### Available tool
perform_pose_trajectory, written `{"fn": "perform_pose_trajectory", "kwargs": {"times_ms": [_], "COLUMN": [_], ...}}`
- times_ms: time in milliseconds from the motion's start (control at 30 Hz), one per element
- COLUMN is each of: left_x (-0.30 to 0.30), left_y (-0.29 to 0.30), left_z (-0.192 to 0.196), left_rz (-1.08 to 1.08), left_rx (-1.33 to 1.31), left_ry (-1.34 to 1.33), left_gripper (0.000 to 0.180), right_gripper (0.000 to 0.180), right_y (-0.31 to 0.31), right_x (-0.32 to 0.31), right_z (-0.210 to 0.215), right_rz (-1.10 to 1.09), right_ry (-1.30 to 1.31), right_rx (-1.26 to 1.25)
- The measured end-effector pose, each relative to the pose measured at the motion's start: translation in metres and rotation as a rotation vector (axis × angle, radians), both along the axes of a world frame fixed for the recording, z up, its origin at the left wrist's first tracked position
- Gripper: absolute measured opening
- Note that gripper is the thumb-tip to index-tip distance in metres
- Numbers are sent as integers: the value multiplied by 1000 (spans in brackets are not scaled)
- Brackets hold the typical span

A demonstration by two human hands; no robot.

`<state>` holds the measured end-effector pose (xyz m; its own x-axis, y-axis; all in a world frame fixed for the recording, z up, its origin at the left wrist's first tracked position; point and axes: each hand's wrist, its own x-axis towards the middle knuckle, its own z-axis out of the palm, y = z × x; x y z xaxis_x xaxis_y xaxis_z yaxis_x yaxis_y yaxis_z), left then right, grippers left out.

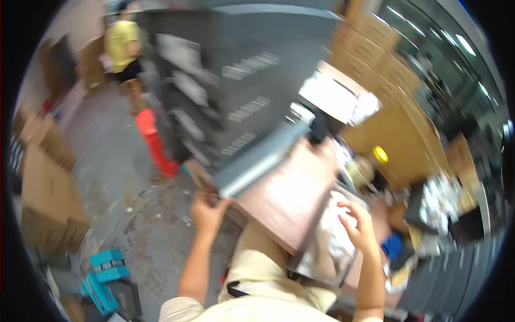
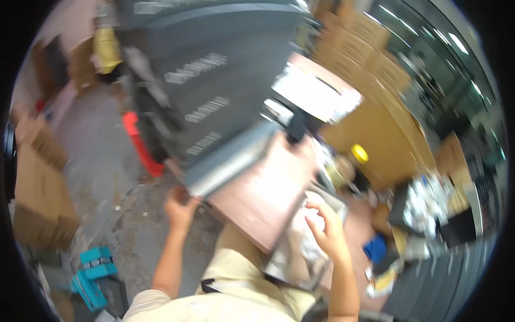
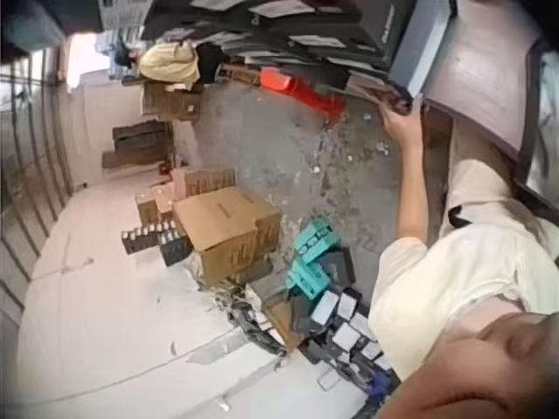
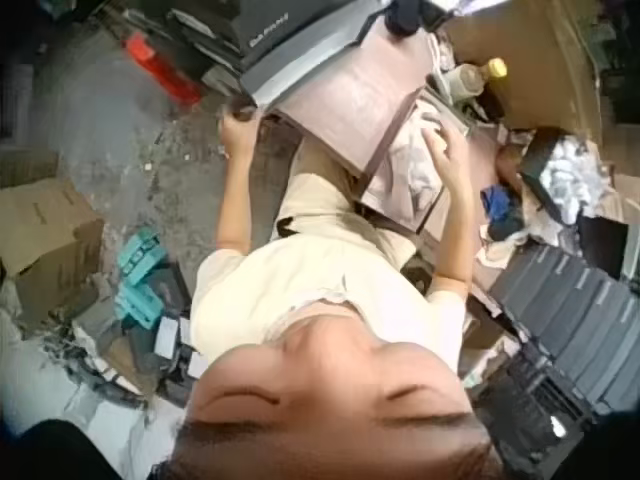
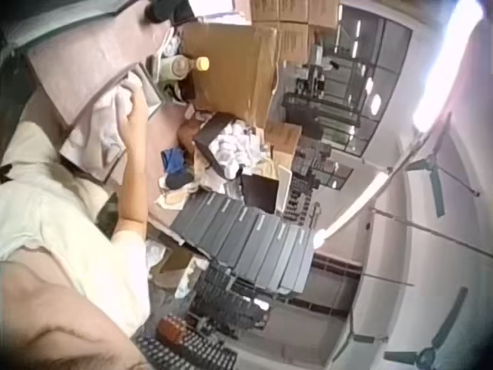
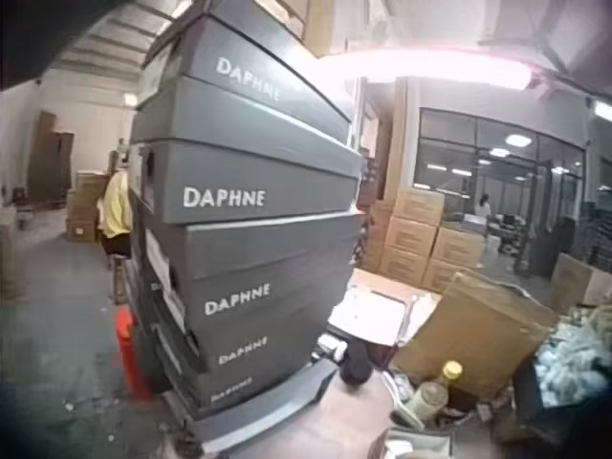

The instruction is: Packing a pair of high-heeled shoes into a shoebox with tissue paper and stuffing.

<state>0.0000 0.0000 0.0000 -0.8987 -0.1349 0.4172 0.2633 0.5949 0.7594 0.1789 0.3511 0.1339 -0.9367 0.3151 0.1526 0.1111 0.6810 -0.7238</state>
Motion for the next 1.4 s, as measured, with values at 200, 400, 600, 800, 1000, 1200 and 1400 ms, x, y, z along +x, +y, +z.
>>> {"fn": "perform_pose_trajectory", "kwargs": {"times_ms": [200,400,600,800,1000,1200,1400], "left_x": [66,131,90,-1,-22,33,13], "left_y": [122,240,227,210,207,224,205], "left_z": [19,33,29,27,41,60,34], "left_rz": [-470,-1120,-1124,-970,-619,-731,-764], "left_rx": [-71,99,-11,-314,-806,-607,-193], "left_ry": [459,-398,-307,-141,501,-361,-526], "left_gripper": [57,66,66,58,53,102,96], "right_gripper": [23,30,29,25,12,16,12], "right_y": [79,117,117,69,55,62,32], "right_x": [89,24,-26,-56,-36,79,170], "right_z": [-38,-94,-83,11,62,-18,-146], "right_rz": [-327,-133,-219,-194,-288,-789,-1101], "right_ry": [58,-197,-256,64,458,787,490], "right_rx": [313,574,103,173,5,-121,-180]}}
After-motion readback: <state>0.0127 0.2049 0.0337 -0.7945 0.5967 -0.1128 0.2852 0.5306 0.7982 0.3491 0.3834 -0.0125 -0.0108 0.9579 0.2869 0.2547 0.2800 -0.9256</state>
